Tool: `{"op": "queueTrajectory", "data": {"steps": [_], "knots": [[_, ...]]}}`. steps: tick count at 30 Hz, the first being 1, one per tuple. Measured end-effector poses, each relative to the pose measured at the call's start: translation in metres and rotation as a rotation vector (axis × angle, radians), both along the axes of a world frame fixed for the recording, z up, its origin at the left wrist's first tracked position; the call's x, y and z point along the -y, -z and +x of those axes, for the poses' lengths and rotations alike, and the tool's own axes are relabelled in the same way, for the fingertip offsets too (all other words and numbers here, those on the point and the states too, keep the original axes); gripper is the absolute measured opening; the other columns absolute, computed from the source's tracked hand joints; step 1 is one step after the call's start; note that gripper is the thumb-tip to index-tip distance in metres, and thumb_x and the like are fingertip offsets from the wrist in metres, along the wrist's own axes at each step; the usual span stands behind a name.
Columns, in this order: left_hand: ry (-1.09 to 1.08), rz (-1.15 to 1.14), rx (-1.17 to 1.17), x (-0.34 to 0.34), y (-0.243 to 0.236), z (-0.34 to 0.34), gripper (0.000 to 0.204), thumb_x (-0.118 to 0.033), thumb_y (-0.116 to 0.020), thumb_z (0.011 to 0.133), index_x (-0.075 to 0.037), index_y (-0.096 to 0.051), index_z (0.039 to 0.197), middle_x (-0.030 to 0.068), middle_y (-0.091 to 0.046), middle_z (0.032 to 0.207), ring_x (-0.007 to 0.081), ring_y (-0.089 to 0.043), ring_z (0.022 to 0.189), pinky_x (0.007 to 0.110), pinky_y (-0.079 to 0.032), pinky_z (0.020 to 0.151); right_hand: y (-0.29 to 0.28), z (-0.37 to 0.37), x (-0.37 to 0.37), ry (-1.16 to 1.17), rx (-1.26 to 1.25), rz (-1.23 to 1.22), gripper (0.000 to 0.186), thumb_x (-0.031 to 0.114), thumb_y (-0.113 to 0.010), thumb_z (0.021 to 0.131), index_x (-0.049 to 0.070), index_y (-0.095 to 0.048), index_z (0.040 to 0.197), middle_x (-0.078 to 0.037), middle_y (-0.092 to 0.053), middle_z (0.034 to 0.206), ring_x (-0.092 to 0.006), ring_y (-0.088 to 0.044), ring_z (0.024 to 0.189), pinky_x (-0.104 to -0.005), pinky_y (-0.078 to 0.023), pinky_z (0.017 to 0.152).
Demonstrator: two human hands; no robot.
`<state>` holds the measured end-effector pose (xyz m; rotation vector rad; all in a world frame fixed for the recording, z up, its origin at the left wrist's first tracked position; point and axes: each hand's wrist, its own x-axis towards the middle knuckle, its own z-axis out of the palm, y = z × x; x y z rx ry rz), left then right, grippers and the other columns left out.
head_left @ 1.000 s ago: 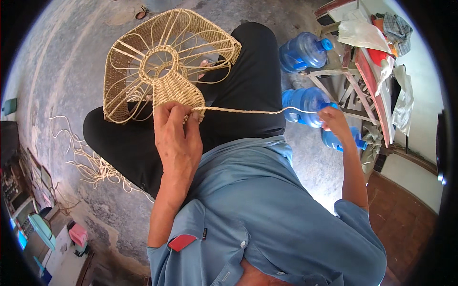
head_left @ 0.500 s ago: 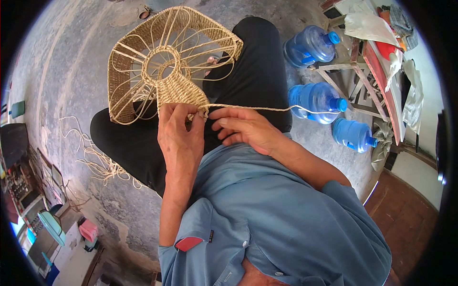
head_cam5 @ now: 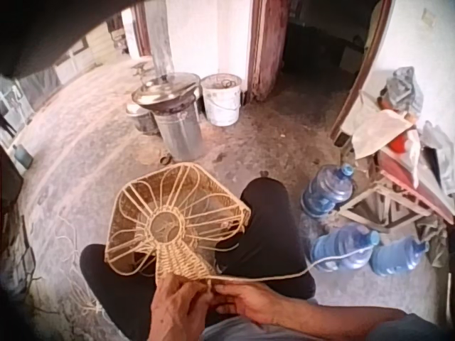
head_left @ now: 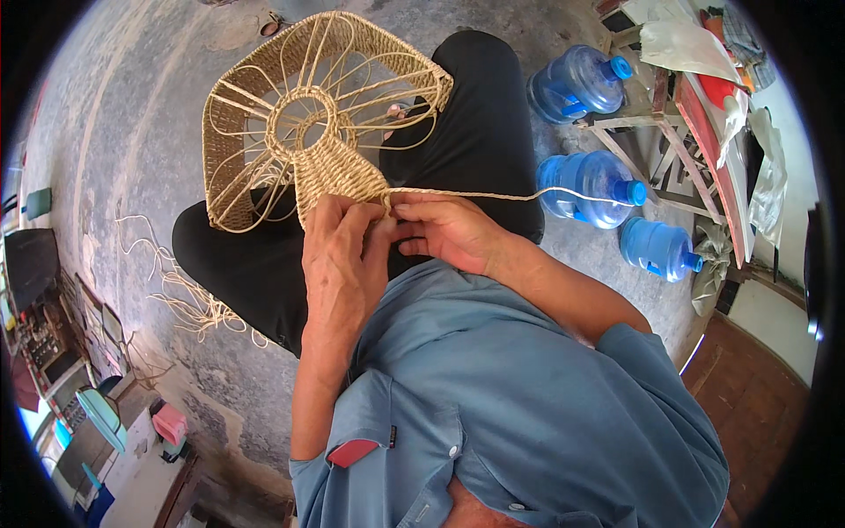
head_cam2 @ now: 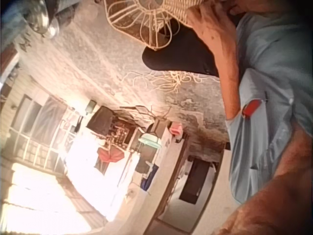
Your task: Weave a wicker basket frame using traditional handcraft techniques.
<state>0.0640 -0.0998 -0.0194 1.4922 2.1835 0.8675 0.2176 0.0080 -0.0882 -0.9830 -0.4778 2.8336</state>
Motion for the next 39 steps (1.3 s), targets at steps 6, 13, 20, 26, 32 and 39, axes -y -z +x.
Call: {"op": "queueTrajectory", "data": {"steps": [6,13,20,26,32,39], "knots": [[-0.002,-0.023,0.025,-0.002,-0.003,0.000,0.019,-0.007,-0.079,0.085,-0.003,-0.074,0.103,0.0129,-0.064,0.103,0.0346,-0.063,0.101,0.045,-0.052,0.088,0.012,-0.007,0.001,-0.045,-0.097,-0.042,0.022,0.019,-0.059,0.110,0.010,-0.067,0.129,-0.003,-0.072,0.116,-0.0161,-0.070,0.104,-0.0361,-0.056,0.093],[-0.022,-0.012,0.032,-0.002,-0.005,-0.002,0.021,-0.009,-0.080,0.085,-0.006,-0.073,0.105,0.0121,-0.064,0.103,0.0339,-0.065,0.100,0.044,-0.052,0.087,0.000,0.005,-0.002,0.055,-0.140,-0.224,0.021,0.023,-0.062,0.105,0.010,-0.071,0.118,-0.004,-0.072,0.115,-0.0181,-0.069,0.103,-0.0314,-0.054,0.085],[0.139,0.058,-0.129,-0.018,0.008,-0.002,0.019,-0.009,-0.082,0.083,-0.010,-0.073,0.100,0.0072,-0.064,0.099,0.0289,-0.065,0.096,0.041,-0.053,0.081,-0.013,0.096,-0.042,0.165,-0.201,-0.166,0.024,0.023,-0.063,0.099,0.016,-0.051,0.079,0.000,-0.055,0.084,-0.0103,-0.044,0.066,-0.0254,-0.035,0.053],[0.095,0.133,0.013,-0.019,0.016,-0.008,0.014,-0.009,-0.084,0.084,-0.007,-0.073,0.091,0.0068,-0.065,0.089,0.0244,-0.066,0.077,0.037,-0.053,0.069,-0.012,0.251,-0.128,0.531,0.311,0.111,0.033,0.022,-0.062,0.100,0.019,-0.044,0.074,0.007,-0.040,0.066,-0.0059,-0.035,0.049,-0.0243,-0.025,0.041],[-0.017,0.092,0.249,-0.013,0.015,-0.011,0.012,-0.004,-0.082,0.088,-0.002,-0.072,0.095,0.0067,-0.063,0.086,0.0168,-0.063,0.072,0.029,-0.051,0.067,-0.011,0.372,-0.178,0.790,0.525,0.184,0.033,0.024,-0.063,0.101,0.020,-0.044,0.073,0.006,-0.044,0.066,-0.0057,-0.037,0.049,-0.0240,-0.024,0.040],[-0.170,0.136,0.239,-0.009,0.010,-0.009,0.011,-0.003,-0.078,0.089,-0.003,-0.068,0.093,0.0108,-0.062,0.087,0.0281,-0.065,0.075,0.040,-0.052,0.069,-0.045,0.256,-0.119,0.144,1.091,1.138,0.016,0.021,-0.068,0.102,0.006,-0.073,0.109,-0.003,-0.070,0.087,-0.0098,-0.065,0.074,-0.0242,-0.050,0.061]]}}
